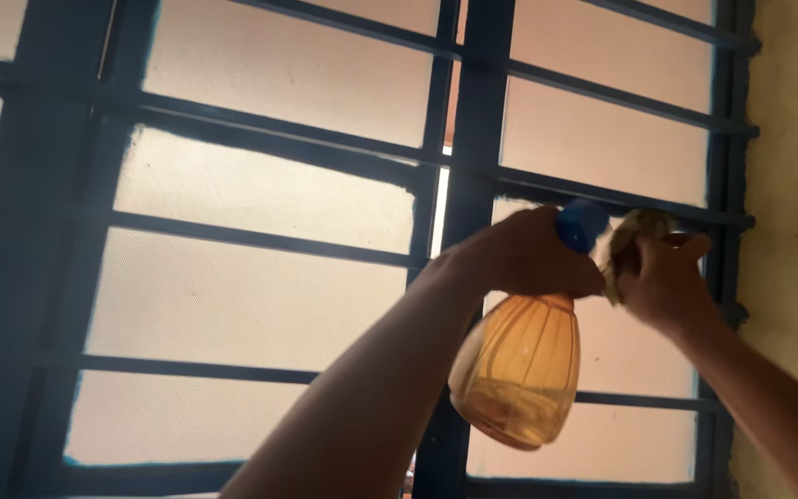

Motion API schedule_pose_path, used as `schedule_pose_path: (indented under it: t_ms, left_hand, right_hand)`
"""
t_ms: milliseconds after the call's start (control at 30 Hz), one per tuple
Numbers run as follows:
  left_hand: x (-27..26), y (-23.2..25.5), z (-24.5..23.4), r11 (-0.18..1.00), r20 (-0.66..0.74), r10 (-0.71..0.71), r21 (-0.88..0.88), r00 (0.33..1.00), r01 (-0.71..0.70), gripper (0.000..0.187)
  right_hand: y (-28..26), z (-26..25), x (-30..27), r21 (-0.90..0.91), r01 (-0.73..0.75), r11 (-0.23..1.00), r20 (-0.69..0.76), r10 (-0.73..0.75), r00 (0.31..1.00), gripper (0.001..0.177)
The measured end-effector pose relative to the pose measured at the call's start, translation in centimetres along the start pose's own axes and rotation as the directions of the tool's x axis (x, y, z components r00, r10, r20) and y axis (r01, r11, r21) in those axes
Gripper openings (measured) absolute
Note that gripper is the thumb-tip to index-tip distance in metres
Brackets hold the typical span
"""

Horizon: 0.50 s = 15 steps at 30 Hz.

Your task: The person sprays a cleaning solution onto a window screen and wipes it with a cloth. They repeatedly spray and wipe different sections of the window frame and screen, moving methodically across the surface.

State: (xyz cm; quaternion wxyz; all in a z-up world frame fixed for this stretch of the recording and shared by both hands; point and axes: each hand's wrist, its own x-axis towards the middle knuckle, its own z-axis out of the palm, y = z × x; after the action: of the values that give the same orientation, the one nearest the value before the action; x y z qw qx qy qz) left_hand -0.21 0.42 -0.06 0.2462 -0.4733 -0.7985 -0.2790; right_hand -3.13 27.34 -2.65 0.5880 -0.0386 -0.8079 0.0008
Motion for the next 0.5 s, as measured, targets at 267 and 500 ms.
schedule_pose_path:
  t_ms: [267, 500]
  left_hand:
    - [1.8, -1.7, 3.4, 0.988, -0.091, 0.136, 0.090, 0.986, -0.128, 0.110]
    - [5.1, -0.9, 5.1, 0.969, 0.116, 0.181, 0.149, 0.977, -0.197, 0.101]
  right_hand:
    - [-3.8, -3.9, -2.0, 0.154, -0.012, 0.988, -0.187, 0.041, 0.982, 0.041]
    - [-1.7, -3.3, -0.5, 0.299, 0.044, 0.953, -0.101, -0.015, 0.995, 0.077]
